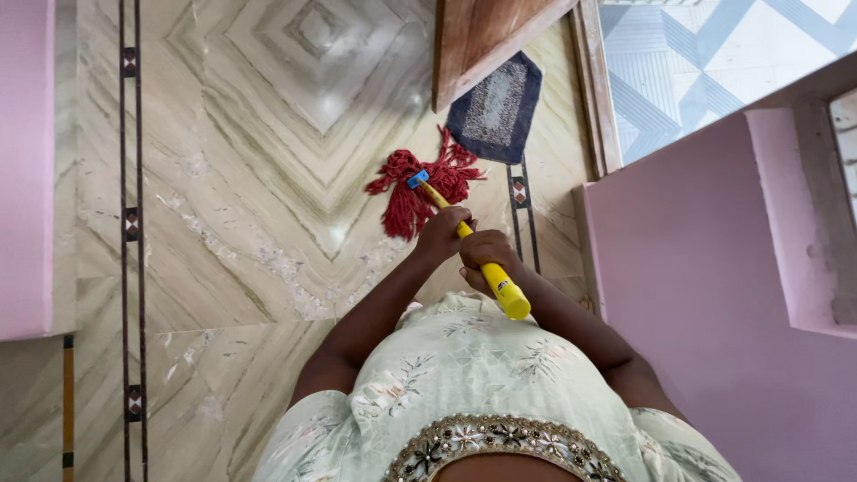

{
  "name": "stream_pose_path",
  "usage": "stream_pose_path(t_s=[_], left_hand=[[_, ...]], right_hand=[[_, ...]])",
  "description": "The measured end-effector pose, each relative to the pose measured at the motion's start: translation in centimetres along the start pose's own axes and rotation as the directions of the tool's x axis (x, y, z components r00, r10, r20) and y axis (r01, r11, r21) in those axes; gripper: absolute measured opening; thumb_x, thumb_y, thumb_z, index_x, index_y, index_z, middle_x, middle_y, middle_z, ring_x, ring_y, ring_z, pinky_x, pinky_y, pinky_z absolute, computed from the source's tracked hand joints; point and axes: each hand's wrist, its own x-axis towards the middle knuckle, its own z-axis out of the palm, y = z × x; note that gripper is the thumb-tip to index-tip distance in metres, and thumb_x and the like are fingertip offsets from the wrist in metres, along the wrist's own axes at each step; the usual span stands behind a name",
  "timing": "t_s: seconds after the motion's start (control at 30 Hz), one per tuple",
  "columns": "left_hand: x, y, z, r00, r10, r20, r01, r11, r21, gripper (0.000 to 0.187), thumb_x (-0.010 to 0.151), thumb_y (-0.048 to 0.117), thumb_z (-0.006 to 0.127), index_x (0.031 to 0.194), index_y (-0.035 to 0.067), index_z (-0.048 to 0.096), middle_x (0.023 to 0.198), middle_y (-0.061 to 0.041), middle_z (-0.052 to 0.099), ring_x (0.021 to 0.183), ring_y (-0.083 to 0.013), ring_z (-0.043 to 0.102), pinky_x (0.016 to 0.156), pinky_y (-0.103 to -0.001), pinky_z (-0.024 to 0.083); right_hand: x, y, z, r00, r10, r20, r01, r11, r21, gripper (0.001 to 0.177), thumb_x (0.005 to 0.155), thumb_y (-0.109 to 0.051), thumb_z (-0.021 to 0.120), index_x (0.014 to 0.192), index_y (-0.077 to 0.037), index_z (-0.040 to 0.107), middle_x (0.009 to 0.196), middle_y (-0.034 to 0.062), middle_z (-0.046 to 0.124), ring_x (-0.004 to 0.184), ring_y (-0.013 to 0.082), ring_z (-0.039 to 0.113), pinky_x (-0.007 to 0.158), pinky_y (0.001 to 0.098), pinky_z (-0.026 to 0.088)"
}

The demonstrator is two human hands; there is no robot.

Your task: The person mops a tiled floor using a red mop with a yellow handle, moving through various rooms including a bedroom and hallway, pushing the mop across the surface.

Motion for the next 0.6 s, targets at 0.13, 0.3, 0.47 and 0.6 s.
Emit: stream_pose_path(t_s=[0.13,0.3,0.47,0.6], left_hand=[[1.6,-3.6,-3.2,0.995,0.051,-0.085,-0.049,0.999,0.021,0.028,0.095,0.027,0.068,0.081,0.004,0.059,0.081,-0.016,0.062,0.081,-0.038,0.063,0.069,-0.048,0.049],[2.2,-5.6,-5.6,0.998,0.065,-0.002,-0.065,0.998,0.014,0.028,0.095,0.029,0.069,0.081,0.006,0.061,0.08,-0.015,0.062,0.08,-0.0375,0.062,0.071,-0.048,0.049],[4.4,-6.6,-6.5,0.979,0.169,-0.114,-0.172,0.985,-0.016,0.026,0.094,0.028,0.069,0.084,0.006,0.06,0.083,-0.013,0.062,0.083,-0.0367,0.062,0.072,-0.047,0.049],[7.8,-10.2,-7.1,0.995,0.019,-0.094,-0.019,1.0,0.002,0.03,0.092,0.026,0.073,0.079,0.004,0.058,0.082,-0.014,0.061,0.079,-0.0379,0.061,0.069,-0.048,0.048]], right_hand=[[3.5,3.5,2.2,1.0,0.017,0.006,-0.017,1.0,-0.022,0.023,0.08,-0.002,0.071,0.073,-0.006,0.049,0.067,0.0093,0.055,0.059,0.0287,0.057,0.059,0.0391,0.047],[6.4,3.7,3.3,0.998,0.054,0.04,-0.055,0.998,0.03,0.023,0.08,0.001,0.07,0.074,-0.006,0.049,0.068,0.01,0.055,0.061,0.0293,0.058,0.06,0.0392,0.047],[8.9,5.6,2.4,0.998,-0.029,0.049,0.029,1.0,-0.008,0.025,0.078,0.002,0.069,0.073,-0.007,0.046,0.067,0.0092,0.054,0.06,0.0286,0.058,0.058,0.0392,0.046],[10.4,10.5,2.5,0.993,-0.068,0.099,0.071,0.997,-0.023,0.024,0.076,0.001,0.069,0.074,-0.007,0.047,0.067,0.0097,0.054,0.058,0.0289,0.056,0.056,0.0401,0.045]])
